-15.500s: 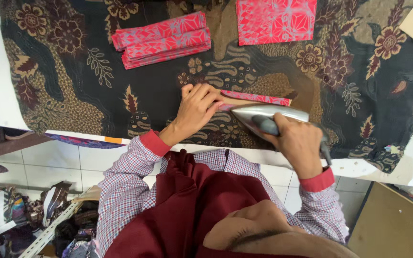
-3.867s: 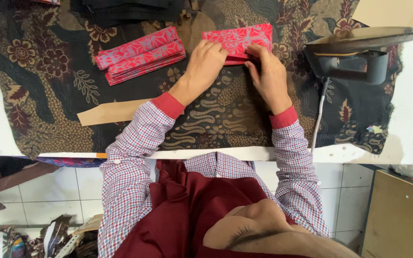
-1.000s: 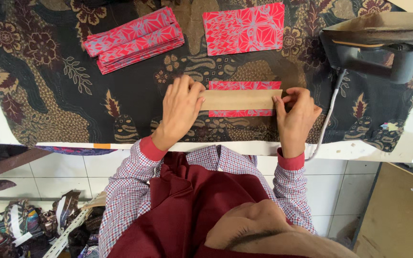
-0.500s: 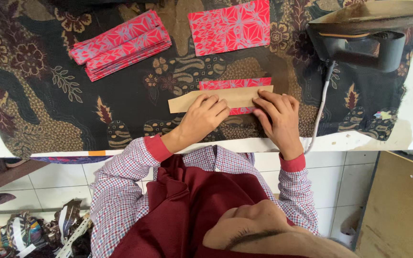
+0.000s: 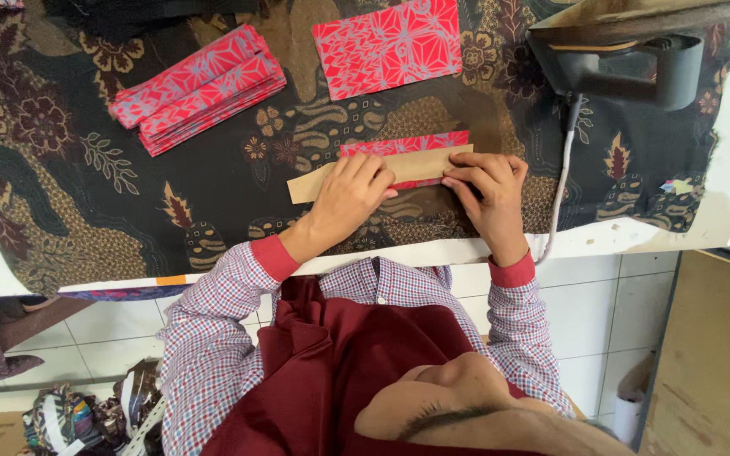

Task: The person repeatedly folds small red patterned fabric pieces and irons them using a cardboard template and an electric iron. They place each folded piece on the template, press it with the iron, then remove the template and stack the finished piece. The process is repeated multiple times throughout the clip.

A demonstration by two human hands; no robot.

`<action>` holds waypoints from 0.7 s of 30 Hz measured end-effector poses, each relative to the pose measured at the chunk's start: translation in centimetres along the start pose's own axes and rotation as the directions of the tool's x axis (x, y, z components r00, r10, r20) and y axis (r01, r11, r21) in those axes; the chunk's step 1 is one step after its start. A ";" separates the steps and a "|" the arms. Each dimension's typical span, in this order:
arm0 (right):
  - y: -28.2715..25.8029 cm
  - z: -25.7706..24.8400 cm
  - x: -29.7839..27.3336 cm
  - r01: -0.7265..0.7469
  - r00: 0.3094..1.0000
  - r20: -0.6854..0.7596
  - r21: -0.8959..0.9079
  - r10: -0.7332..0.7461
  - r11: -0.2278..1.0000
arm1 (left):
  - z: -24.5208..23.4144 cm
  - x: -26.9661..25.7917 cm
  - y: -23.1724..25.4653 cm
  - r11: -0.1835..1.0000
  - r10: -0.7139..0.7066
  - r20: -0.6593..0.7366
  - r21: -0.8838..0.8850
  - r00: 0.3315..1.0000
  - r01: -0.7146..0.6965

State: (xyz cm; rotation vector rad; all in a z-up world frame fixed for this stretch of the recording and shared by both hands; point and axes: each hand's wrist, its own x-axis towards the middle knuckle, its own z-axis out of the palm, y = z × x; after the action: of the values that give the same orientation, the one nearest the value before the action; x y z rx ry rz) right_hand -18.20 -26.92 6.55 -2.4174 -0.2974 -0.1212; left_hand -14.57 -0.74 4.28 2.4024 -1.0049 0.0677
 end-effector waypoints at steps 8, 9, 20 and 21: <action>0.2 0.1 0.5 -0.004 1.000 0.017 -0.031 0.005 1.000 | 0.1 0.1 -0.4 1.000 -0.019 0.034 -0.016 0.999 0.019; 0.2 0.0 0.7 0.010 1.000 0.024 -0.047 -0.009 0.999 | -0.1 0.3 -0.4 1.000 -0.023 0.050 -0.020 0.998 0.024; -1.2 -2.1 4.0 0.120 0.971 0.229 -0.230 -0.066 0.966 | -2.0 4.1 -0.6 0.996 -0.069 0.047 -0.052 0.997 0.071; -1.1 -2.1 4.0 0.121 0.966 0.251 -0.222 -0.063 0.968 | -1.9 4.1 -0.6 0.992 -0.083 0.094 -0.088 0.992 0.091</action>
State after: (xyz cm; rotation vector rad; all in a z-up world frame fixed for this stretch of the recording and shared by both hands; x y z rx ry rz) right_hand -14.66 -26.73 9.50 -2.6581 -0.5348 0.1054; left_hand -10.96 -2.14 6.60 2.3790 -0.9209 -0.1171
